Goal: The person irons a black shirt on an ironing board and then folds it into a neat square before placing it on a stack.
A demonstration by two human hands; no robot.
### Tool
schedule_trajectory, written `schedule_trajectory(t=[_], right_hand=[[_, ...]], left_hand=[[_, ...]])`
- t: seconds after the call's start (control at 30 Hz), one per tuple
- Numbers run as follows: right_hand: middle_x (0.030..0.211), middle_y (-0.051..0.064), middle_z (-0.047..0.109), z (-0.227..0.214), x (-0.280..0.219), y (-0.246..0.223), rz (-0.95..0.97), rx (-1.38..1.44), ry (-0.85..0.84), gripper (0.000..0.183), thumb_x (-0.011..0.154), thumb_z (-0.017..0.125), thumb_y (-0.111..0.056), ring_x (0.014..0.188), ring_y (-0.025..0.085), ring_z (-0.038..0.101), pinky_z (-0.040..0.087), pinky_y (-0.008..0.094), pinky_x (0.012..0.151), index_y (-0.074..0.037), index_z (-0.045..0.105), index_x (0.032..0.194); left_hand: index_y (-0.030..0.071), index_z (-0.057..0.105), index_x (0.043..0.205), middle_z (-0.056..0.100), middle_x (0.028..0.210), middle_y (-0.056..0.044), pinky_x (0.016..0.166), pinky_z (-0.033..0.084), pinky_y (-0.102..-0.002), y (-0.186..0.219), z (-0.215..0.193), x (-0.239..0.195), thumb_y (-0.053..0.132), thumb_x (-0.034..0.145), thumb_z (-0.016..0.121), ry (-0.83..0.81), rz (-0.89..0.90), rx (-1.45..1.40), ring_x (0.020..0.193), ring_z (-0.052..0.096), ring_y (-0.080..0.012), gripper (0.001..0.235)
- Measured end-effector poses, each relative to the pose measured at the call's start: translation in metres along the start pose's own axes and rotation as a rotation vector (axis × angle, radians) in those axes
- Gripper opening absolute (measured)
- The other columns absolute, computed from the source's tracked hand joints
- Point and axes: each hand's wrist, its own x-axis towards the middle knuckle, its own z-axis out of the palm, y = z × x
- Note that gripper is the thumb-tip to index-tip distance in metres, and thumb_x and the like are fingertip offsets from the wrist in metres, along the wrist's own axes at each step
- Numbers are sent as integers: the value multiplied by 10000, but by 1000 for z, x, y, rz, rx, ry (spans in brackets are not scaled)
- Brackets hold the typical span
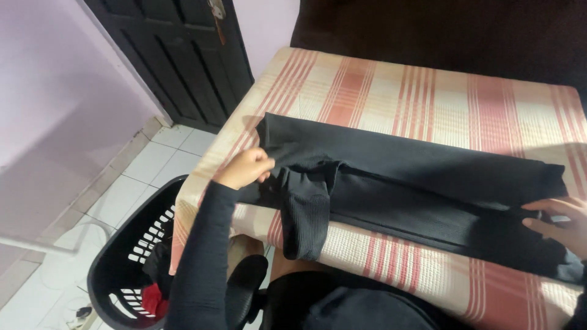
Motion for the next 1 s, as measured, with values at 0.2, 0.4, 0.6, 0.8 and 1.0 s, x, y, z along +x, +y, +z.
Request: schedule_trajectory(t=[0.2,0.4,0.6,0.8,1.0], right_hand=[[1094,69,589,3,7,24,-133,-140,23,407,593,785,-153,1066,171,506,453,326,831,-158,712,993],[1036,70,646,-1,16,26,-461,-262,9,276,612,723,-270,1044,172,577,404,305,1006,-225,722,885],[806,-13,684,-16,8,-25,-390,-564,80,219,749,595,-358,815,173,619,449,303,828,-171,704,783],[1172,151,558,2,18,-97,-388,-390,244,391,851,500,-269,1124,287,494,359,391,953,-36,545,1162],[1485,34,130,32,43,-49,111,-649,-170,707,791,291,-592,1361,263,125,133,465,1057,-233,198,1392]], left_hand=[[48,611,713,592,614,-54,630,393,-275,19,-27,-3,351,804,445,-26,-317,170,526,538,-151,357],[103,440,878,492,902,-133,763,371,-381,-12,-4,90,453,777,480,193,-192,253,864,523,-304,366],[126,452,1212,539,1197,-123,881,402,-450,-21,10,131,259,684,553,114,-303,609,1115,510,-296,554],[165,480,1207,386,1290,-79,918,322,-419,-10,28,137,343,801,482,153,460,496,1140,370,-300,443],[209,349,1323,275,1416,-59,1063,98,-481,-49,32,160,449,855,264,31,242,590,1323,165,-332,532]])
